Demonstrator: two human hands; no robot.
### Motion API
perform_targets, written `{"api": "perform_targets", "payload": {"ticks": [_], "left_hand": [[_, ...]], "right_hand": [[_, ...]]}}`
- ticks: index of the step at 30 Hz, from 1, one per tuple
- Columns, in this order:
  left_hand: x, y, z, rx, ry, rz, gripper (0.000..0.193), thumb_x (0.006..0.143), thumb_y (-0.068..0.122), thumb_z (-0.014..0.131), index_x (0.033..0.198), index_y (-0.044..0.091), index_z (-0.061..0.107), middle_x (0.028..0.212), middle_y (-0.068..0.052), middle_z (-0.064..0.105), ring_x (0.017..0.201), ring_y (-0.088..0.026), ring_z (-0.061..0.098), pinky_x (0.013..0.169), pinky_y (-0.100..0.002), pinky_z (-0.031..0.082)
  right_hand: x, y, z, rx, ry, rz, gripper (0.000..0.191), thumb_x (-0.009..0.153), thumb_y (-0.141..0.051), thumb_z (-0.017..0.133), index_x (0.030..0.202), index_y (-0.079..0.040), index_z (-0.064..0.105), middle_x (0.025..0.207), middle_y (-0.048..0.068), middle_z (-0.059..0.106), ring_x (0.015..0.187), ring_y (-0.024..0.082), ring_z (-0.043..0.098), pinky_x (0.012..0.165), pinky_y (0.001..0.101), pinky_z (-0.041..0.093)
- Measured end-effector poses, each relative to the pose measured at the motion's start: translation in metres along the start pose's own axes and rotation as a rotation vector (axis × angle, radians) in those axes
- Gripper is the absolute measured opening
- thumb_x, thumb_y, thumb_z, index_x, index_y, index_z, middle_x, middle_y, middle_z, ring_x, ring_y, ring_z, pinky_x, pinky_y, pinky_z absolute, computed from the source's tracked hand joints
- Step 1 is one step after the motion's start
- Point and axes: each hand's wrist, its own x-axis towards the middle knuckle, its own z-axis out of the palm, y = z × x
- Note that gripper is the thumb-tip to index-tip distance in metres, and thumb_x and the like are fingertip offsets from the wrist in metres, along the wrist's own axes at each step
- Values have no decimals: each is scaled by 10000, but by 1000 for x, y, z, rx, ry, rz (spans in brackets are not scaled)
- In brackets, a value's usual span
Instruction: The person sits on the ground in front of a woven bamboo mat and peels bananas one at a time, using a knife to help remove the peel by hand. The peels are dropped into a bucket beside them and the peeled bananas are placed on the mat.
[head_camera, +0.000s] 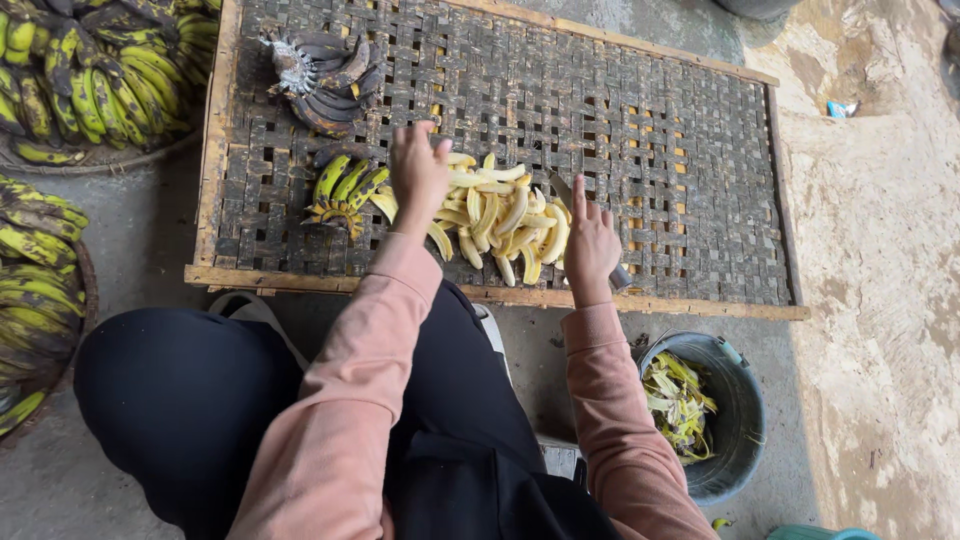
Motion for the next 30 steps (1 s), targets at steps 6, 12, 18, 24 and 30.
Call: {"api": "perform_targets", "payload": {"ticks": [6,12,18,24,30], "left_hand": [[-7,-98,-67,182,45,-744,954,805,559,852,1436,6,397,1451,-213,508,1285,-323,567,1037,-448,540],[-33,-150,-50,-204,223,-607,634,763,244,912,1161,-142,604,1117,-286,699,981,-322,724,836,-379,597],[-32,-155,-82,-933,85,-592,274,771,129,837,995,2,744,930,-107,760,787,-197,725,619,-334,546],[-22,-149,-117,-1043,-184,-433,219,853,150,804,1011,9,747,925,-74,756,790,-154,721,676,-294,581],[-13,-156,-131,-885,-58,-277,263,836,42,798,1071,-60,736,984,-117,780,844,-171,740,751,-286,592]], "right_hand": [[-16,8,11,430,289,46,812,908,-87,681,1620,-67,291,1080,162,673,943,308,639,760,436,543],[-14,-82,16,1214,-128,248,595,1068,-229,655,1587,-68,412,998,155,664,782,166,599,641,296,493],[27,-209,-15,1604,-607,348,991,802,-365,844,1541,-21,280,1089,140,658,819,189,623,594,299,501],[69,-290,-43,1769,-670,363,904,814,-391,883,1494,74,510,1190,286,672,935,290,540,708,334,455],[80,-325,-56,1837,-471,168,658,864,-353,829,1354,-7,558,1138,59,697,1004,141,656,785,304,550]]}}
